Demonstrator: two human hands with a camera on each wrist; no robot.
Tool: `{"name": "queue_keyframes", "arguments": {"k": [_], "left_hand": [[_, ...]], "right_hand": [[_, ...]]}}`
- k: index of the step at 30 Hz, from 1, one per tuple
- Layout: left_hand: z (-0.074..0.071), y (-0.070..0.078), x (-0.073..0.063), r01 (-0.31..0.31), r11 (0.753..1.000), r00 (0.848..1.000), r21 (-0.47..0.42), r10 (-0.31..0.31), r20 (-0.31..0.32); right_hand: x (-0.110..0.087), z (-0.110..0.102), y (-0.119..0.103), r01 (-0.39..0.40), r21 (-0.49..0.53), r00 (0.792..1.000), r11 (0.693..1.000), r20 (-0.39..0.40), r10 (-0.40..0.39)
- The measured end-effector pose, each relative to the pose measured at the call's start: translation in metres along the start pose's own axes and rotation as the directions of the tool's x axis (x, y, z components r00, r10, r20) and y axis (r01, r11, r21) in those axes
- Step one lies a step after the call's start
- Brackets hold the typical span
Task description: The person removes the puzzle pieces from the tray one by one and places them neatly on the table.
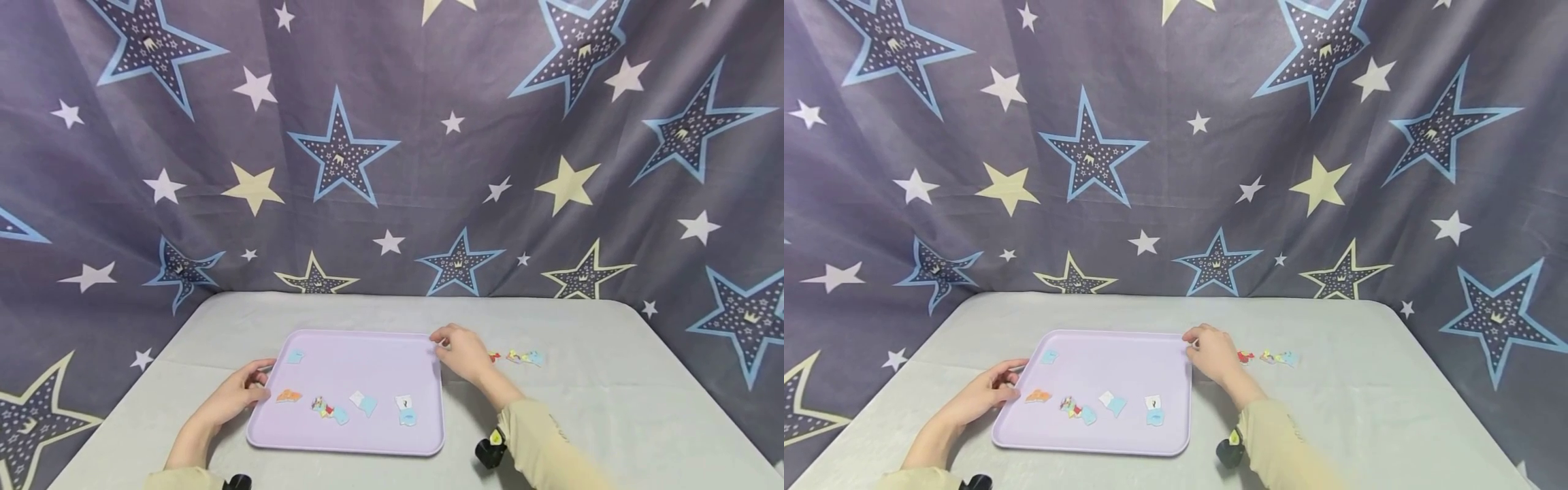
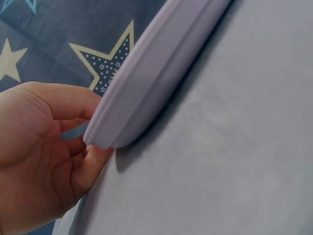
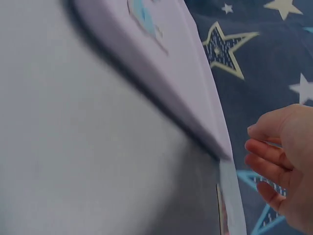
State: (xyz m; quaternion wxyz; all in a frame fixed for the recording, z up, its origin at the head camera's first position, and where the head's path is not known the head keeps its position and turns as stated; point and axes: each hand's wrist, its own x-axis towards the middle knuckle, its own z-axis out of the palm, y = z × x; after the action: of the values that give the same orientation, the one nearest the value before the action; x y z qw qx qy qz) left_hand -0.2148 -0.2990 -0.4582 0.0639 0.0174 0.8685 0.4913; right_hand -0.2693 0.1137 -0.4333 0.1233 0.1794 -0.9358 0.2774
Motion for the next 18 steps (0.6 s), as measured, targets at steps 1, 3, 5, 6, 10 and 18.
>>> {"name": "queue_keyframes", "arguments": {"k": [1, 3, 5, 6, 10, 18], "left_hand": [[0.0, 0.0, 0.0, 0.001, 1.0, 1.0, 0.0, -0.001, 0.0], [0.0, -0.001, 0.001, 0.001, 1.0, 1.0, 0.001, -0.001, 0.001], [0.0, -0.001, 0.002, -0.003, 1.0, 1.0, 0.003, 0.003, 0.004], [0.0, -0.001, 0.002, -0.007, 1.0, 1.0, 0.004, 0.007, 0.005], [0.0, 0.0, 0.002, -0.017, 1.0, 1.0, -0.001, 0.017, 0.01], [-0.001, 0.0, 0.0, -0.022, 1.0, 1.0, -0.01, 0.022, 0.014]], "right_hand": [[0.002, 0.002, -0.004, 0.009, 0.006, 1.0, 1.0, 0.003, -0.009], [0.005, 0.007, -0.012, 0.028, 0.012, 1.0, 1.0, 0.011, -0.028], [0.008, 0.01, -0.02, 0.038, 0.018, 0.999, 0.999, 0.02, -0.038], [0.009, 0.011, -0.024, 0.042, 0.019, 0.999, 0.999, 0.023, -0.043], [0.014, 0.018, -0.039, 0.07, 0.03, 0.997, 0.997, 0.042, -0.072], [0.016, 0.038, -0.072, 0.113, -0.01, 0.989, 0.994, 0.102, -0.111]]}}
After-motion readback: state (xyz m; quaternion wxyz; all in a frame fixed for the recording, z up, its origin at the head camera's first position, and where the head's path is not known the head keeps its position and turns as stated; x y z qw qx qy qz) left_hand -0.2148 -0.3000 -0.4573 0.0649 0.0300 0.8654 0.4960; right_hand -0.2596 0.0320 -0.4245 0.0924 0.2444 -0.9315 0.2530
